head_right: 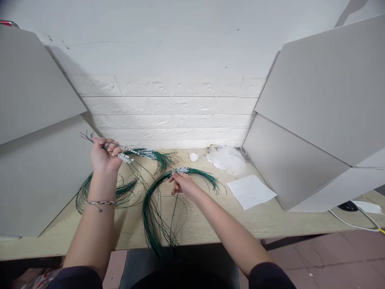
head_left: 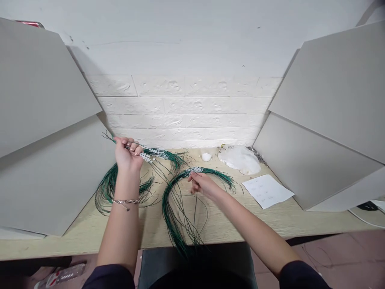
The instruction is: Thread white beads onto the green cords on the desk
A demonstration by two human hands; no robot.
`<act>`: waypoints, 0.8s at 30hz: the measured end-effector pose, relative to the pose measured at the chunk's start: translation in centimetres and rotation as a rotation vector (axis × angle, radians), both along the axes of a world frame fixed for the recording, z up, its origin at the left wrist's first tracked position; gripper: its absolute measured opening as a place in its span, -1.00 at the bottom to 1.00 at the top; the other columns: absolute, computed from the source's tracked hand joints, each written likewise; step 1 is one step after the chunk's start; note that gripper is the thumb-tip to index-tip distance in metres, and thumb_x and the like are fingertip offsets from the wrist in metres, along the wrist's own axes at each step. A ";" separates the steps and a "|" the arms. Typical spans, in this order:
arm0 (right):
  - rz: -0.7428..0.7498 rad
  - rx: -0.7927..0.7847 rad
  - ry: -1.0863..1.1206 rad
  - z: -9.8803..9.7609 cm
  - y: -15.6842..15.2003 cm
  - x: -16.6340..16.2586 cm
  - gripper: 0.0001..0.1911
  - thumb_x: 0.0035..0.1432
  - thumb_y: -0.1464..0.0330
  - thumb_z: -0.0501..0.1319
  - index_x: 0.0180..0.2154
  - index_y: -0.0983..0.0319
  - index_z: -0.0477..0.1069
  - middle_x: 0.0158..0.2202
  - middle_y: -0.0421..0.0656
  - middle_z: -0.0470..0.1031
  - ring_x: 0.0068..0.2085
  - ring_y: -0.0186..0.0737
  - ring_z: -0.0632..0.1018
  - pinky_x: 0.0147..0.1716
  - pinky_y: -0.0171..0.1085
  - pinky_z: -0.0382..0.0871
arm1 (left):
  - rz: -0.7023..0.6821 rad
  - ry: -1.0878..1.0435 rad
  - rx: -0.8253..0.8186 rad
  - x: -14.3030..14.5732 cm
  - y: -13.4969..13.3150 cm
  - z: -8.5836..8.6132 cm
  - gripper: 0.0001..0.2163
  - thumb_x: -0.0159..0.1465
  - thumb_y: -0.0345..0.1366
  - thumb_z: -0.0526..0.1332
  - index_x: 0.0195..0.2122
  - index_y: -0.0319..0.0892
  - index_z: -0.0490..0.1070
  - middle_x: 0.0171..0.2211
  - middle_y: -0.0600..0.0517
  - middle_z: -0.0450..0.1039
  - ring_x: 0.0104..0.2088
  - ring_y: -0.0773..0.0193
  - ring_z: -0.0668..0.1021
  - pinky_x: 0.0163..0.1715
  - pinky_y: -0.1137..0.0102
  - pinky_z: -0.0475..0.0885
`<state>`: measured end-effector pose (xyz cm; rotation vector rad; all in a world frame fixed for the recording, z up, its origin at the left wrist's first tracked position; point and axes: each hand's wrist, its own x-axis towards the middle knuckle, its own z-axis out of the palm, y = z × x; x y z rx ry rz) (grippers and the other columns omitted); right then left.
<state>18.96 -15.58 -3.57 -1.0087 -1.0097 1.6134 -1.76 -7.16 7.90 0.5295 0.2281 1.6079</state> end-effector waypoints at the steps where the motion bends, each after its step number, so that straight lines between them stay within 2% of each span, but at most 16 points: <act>1: 0.006 -0.017 0.016 0.4 -0.7 0.2 -0.60 -0.05 0.03 0.11 -0.49 0.26 0.22 -0.78 -0.42 0.03 -0.73 -0.47 0.21 -0.55 -0.32 0.28 | 0.040 0.007 -0.047 0.1 0.5 -0.7 -0.61 0.27 -0.12 -0.14 -0.65 -0.21 0.01 -0.76 0.16 0.03 -0.77 0.52 0.15 -0.83 0.60 0.02; 5: -0.016 0.018 0.024 1.1 -4.3 0.9 -0.66 0.01 0.08 0.10 -0.45 0.25 0.22 -0.75 -0.44 -0.05 -0.74 -0.55 0.03 -0.55 -0.33 0.29 | 0.119 0.022 -0.215 0.6 1.5 -2.6 -0.63 0.27 -0.14 -0.12 -0.64 -0.21 0.01 -0.62 0.10 0.31 -0.63 0.45 0.38 -0.57 0.50 0.34; 8: -0.077 0.018 -0.048 0.2 -6.7 0.6 -0.67 0.02 0.09 0.08 -0.43 0.25 0.25 -0.70 -0.40 -0.05 -0.71 -0.54 0.03 -0.60 -0.36 0.26 | 0.017 -0.045 -0.224 0.6 1.8 -3.2 -0.62 0.27 -0.14 -0.14 -0.64 -0.22 0.02 -0.60 0.09 0.34 -0.56 0.44 0.44 -0.45 0.46 0.40; 11: -0.101 -0.015 -0.149 -1.0 -8.1 -0.8 -0.67 0.01 0.10 0.09 -0.36 0.25 0.32 -0.60 -0.32 0.09 -0.68 -0.53 0.09 -0.60 -0.36 0.27 | -0.128 -0.149 -0.164 0.3 2.1 -3.8 -0.61 0.28 -0.17 -0.16 -0.65 -0.22 0.03 -0.74 0.15 0.14 -0.73 0.55 0.27 -0.66 0.65 0.27; 13: -0.084 -0.030 -0.181 -1.4 -8.4 -2.1 -0.64 0.01 0.10 0.11 -0.23 0.21 0.33 -0.40 -0.23 0.26 -0.67 -0.56 0.13 -0.57 -0.33 0.30 | -0.178 -0.163 -0.162 0.1 2.3 -4.3 -0.61 0.29 -0.20 -0.17 -0.66 -0.22 0.01 -0.78 0.17 0.03 -0.78 0.58 0.15 -0.77 0.69 0.12; 15: -0.062 -0.043 -0.171 -1.4 -8.4 -3.2 -0.57 -0.02 0.09 0.12 -0.12 0.15 0.28 -0.15 -0.15 0.27 -0.67 -0.58 0.18 -0.55 -0.31 0.32 | -0.195 -0.151 -0.185 -0.1 2.4 -4.7 -0.61 0.30 -0.22 -0.19 -0.67 -0.22 -0.02 -0.79 0.18 -0.02 -0.79 0.58 0.10 -0.81 0.70 0.05; 17: -0.051 -0.045 -0.146 -1.2 -8.0 -3.9 -0.49 -0.05 0.05 0.14 -0.08 0.13 0.26 -0.05 -0.12 0.24 -0.64 -0.56 0.25 -0.55 -0.33 0.31 | -0.203 -0.162 -0.206 -0.3 2.3 -4.9 -0.62 0.31 -0.24 -0.22 -0.66 -0.21 -0.03 -0.79 0.18 -0.04 -0.80 0.58 0.09 -0.82 0.70 0.03; 19: -0.020 -0.053 -0.112 -1.1 -7.5 -4.2 -0.44 -0.04 -0.04 0.06 -0.14 0.21 0.34 -0.12 -0.08 0.32 -0.58 -0.49 0.33 -0.54 -0.35 0.28 | -0.209 -0.179 -0.214 -0.4 2.1 -4.9 -0.62 0.31 -0.25 -0.23 -0.65 -0.21 -0.03 -0.78 0.19 -0.05 -0.80 0.58 0.08 -0.83 0.70 0.03; 21: 0.047 -0.072 -0.086 -0.9 -7.0 -4.0 -0.30 0.01 -0.12 -0.16 -0.34 0.32 0.43 -0.30 -0.03 0.41 -0.56 -0.41 0.37 -0.51 -0.32 0.28 | -0.209 -0.171 -0.213 -0.6 1.9 -4.8 -0.63 0.31 -0.26 -0.23 -0.65 -0.20 -0.05 -0.78 0.19 -0.07 -0.80 0.58 0.07 -0.83 0.70 0.02; 23: 0.060 -0.066 -0.157 -0.8 -6.4 -3.4 -0.18 0.05 -0.11 -0.34 -0.56 0.35 0.42 -0.49 0.00 0.42 -0.58 -0.35 0.37 -0.51 -0.29 0.27 | -0.217 -0.144 -0.198 -0.8 1.6 -4.5 -0.64 0.31 -0.28 -0.22 -0.64 -0.21 -0.05 -0.77 0.19 -0.07 -0.79 0.59 0.07 -0.83 0.71 0.02; 24: 0.025 -0.033 -0.253 -0.7 -6.1 -2.9 -0.18 0.07 -0.08 -0.36 -0.63 0.34 0.40 -0.55 0.00 0.41 -0.59 -0.33 0.36 -0.50 -0.28 0.26 | -0.232 -0.125 -0.187 -0.8 1.4 -4.3 -0.65 0.31 -0.30 -0.20 -0.64 -0.21 -0.04 -0.76 0.19 -0.06 -0.79 0.59 0.06 -0.84 0.72 0.01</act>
